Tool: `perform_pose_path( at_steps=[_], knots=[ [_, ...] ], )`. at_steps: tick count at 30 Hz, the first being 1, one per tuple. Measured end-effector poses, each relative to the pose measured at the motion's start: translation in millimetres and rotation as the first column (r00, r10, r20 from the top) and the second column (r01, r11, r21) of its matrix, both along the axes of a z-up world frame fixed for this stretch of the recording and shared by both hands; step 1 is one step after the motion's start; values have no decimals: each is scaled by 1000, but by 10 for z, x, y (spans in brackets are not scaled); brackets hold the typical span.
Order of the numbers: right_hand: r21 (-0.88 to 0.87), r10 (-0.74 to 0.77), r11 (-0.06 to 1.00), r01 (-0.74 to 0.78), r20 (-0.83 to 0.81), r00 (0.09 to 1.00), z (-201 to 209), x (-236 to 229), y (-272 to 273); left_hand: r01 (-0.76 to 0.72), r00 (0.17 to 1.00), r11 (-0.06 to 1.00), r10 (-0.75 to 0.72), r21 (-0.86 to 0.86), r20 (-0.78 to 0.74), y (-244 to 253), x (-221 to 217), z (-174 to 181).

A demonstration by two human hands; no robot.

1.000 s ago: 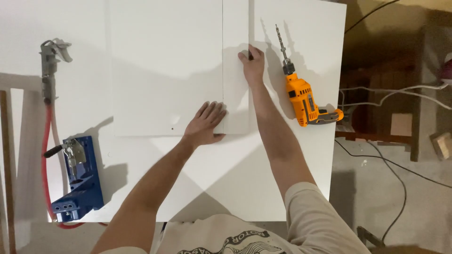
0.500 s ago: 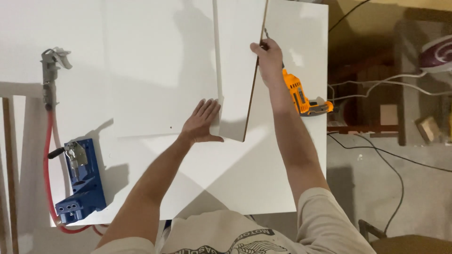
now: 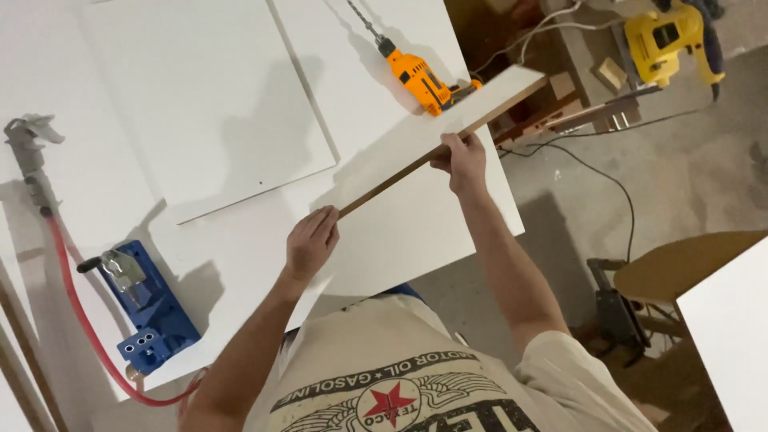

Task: Drilling pocket holes into a wooden board using a pocket hole jig and a power drill.

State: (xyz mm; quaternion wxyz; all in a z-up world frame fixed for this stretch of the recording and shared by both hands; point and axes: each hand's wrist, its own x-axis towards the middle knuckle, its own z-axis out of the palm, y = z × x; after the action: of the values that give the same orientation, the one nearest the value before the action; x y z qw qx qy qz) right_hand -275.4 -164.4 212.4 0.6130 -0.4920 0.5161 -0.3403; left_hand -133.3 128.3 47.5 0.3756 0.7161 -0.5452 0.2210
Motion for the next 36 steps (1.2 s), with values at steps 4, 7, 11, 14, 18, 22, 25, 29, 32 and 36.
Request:
perform_pose_path(
  at_steps=[4,7,11,14,18,22,25,29,32,36],
  knots=[
    [137,-59,989,62,-29,998,-518,-301,163,11,993,999,-17,53,119,175,158,-108],
    [242,-111,965,103,20,994,-758,-280,203,55,979,996,-67,67,193,165,430,-267],
    [325,-122,941,90,80,989,-953,-68,226,82,972,978,-121,190,201,130,764,-351],
    [351,-98,935,56,102,990,-1128,113,204,18,985,934,-79,357,157,145,908,-362],
    [375,-81,926,37,103,991,-1382,314,98,-79,996,881,50,466,75,83,1097,-601],
    [375,-14,926,-36,130,991,-1418,322,78,-173,981,874,112,455,159,115,1108,-730],
    [433,38,898,-84,114,993,-1464,279,34,-240,970,840,181,487,164,124,1070,-852],
    [378,231,890,-254,105,967,-1418,118,7,-306,951,809,281,502,127,105,900,-651],
    [332,404,853,-402,66,912,-1444,-97,-6,-331,934,770,349,545,74,68,719,-386],
    [326,631,750,-576,-91,770,-1630,-568,95,-370,920,769,383,522,89,16,605,-362]
  ],
)
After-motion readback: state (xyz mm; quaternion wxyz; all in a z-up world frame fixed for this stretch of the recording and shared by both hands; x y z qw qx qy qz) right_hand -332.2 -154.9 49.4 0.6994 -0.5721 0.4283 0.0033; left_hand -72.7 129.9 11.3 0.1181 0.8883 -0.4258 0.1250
